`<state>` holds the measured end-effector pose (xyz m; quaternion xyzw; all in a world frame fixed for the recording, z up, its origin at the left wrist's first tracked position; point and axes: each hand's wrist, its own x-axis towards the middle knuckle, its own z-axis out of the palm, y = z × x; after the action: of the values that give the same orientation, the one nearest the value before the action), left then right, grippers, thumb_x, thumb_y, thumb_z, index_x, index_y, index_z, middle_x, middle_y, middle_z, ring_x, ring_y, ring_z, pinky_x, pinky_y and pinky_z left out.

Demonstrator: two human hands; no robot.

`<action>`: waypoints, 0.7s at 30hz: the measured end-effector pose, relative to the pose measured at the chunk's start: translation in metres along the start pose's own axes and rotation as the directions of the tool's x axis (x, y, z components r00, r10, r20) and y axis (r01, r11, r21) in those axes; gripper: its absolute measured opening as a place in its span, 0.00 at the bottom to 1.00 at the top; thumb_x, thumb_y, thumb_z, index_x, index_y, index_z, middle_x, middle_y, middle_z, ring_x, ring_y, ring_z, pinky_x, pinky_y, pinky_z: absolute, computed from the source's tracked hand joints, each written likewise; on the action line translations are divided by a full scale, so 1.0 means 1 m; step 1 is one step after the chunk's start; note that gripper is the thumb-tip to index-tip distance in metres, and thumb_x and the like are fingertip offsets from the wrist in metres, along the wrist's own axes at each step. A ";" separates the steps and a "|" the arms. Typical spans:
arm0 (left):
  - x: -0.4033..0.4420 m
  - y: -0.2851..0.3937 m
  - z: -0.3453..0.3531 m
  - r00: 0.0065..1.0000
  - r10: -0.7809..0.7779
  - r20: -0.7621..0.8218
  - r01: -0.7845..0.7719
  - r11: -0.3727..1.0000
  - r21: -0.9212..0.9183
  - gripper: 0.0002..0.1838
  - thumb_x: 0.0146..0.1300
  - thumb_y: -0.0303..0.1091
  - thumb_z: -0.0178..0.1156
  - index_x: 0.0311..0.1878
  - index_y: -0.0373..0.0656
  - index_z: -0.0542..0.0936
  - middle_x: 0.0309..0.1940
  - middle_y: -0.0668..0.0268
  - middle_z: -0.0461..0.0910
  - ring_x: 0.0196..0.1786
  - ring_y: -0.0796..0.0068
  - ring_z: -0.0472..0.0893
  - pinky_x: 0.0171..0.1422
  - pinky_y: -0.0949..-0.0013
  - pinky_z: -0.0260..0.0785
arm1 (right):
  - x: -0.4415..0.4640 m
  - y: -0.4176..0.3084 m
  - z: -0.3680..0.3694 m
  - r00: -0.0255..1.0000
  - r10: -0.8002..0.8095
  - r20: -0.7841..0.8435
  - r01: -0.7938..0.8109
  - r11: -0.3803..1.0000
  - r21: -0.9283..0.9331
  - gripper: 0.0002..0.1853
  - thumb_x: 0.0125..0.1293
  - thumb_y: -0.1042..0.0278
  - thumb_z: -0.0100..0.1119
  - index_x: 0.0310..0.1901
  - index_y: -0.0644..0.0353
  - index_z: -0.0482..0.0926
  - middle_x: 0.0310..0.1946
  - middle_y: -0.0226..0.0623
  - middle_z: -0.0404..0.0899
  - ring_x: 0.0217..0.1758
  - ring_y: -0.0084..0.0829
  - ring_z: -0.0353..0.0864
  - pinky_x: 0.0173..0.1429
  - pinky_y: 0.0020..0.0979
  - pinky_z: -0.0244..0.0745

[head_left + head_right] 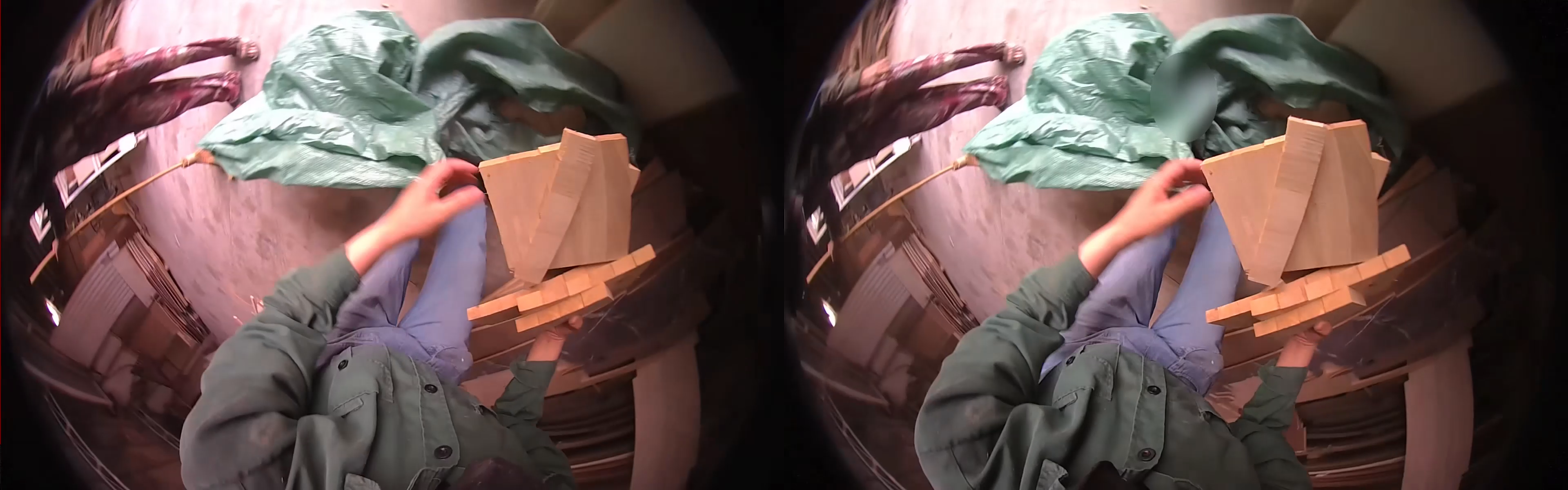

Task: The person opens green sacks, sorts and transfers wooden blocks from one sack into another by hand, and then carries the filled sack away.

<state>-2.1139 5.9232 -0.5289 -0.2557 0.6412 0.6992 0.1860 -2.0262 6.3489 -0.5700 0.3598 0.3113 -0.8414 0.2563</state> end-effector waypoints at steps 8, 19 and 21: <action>0.032 -0.085 -0.313 0.922 0.369 -0.115 0.157 -0.086 0.984 0.15 0.60 0.31 0.54 0.51 0.49 0.73 0.48 0.67 0.74 0.51 0.63 0.74 0.49 0.53 0.63 | 0.032 -0.019 0.090 0.978 0.079 0.195 -0.059 0.992 -0.108 0.45 0.40 0.60 0.66 0.63 0.65 0.62 0.55 0.43 0.73 0.56 0.44 0.76 0.61 0.45 0.73; 0.049 -0.098 -0.418 0.917 0.367 -0.158 0.087 0.203 0.975 0.08 0.61 0.34 0.51 0.43 0.48 0.71 0.36 0.59 0.80 0.43 0.53 0.80 0.48 0.48 0.69 | 0.110 0.122 0.221 0.931 0.262 0.254 -0.172 0.929 -0.327 0.45 0.43 0.56 0.68 0.64 0.67 0.61 0.56 0.45 0.73 0.56 0.44 0.76 0.59 0.45 0.75; 0.054 -0.051 -0.423 0.860 0.490 -0.141 0.046 0.201 0.979 0.11 0.61 0.33 0.51 0.47 0.47 0.71 0.36 0.57 0.80 0.42 0.52 0.80 0.45 0.53 0.71 | 0.118 0.148 0.228 0.937 0.272 0.218 -0.186 0.919 -0.349 0.43 0.40 0.63 0.66 0.62 0.67 0.63 0.54 0.45 0.74 0.55 0.44 0.77 0.60 0.44 0.74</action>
<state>-2.0769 5.5058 -0.6218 -0.1328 0.9849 0.0981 0.0513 -2.1025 6.0633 -0.5854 0.2328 0.3636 -0.7829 0.4480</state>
